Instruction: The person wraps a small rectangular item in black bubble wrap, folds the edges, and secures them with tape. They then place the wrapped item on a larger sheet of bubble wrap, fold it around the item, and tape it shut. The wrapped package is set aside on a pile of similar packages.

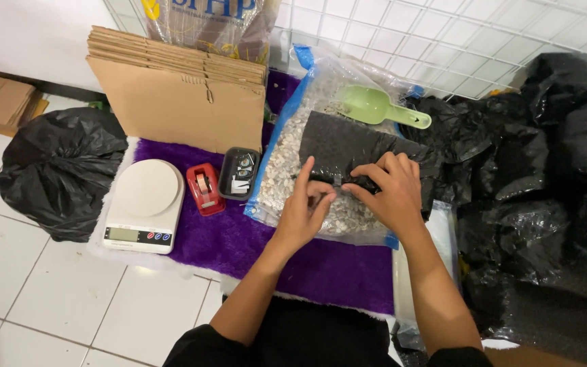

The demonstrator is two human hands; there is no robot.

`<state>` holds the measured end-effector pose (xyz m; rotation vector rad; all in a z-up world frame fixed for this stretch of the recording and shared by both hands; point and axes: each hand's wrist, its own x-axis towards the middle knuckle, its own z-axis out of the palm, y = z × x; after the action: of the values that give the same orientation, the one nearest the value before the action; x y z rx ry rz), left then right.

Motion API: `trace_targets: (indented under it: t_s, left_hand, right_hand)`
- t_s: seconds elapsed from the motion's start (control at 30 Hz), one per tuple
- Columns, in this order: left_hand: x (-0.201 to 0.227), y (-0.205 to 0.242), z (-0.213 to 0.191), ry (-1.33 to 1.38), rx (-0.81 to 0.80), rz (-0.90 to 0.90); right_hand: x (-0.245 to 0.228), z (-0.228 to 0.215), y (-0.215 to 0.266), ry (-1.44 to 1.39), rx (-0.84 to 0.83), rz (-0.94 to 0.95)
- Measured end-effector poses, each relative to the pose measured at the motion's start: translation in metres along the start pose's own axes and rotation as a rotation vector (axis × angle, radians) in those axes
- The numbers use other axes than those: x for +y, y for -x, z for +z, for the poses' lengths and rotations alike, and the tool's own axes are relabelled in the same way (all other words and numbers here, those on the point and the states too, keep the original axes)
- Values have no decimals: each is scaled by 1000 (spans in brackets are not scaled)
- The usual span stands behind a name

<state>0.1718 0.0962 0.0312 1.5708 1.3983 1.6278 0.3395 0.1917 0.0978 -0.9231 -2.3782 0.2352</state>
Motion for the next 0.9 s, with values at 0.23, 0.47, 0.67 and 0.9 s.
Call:
trace_targets:
  t_s: [0.23, 0.47, 0.67, 0.9]
  left_hand:
    - [-6, 1, 11, 37, 37, -91]
    - [-3, -4, 18, 65, 140, -181]
    - [1, -6, 25, 27, 242, -243]
    - [17, -7, 31, -124, 341, -298]
  right_hand:
    - [-1, 0, -1, -7, -15, 12]
    - [0, -1, -1, -2, -16, 13]
    - [7, 3, 1, 34, -23, -2]
    - [7, 2, 2, 37, -18, -17]
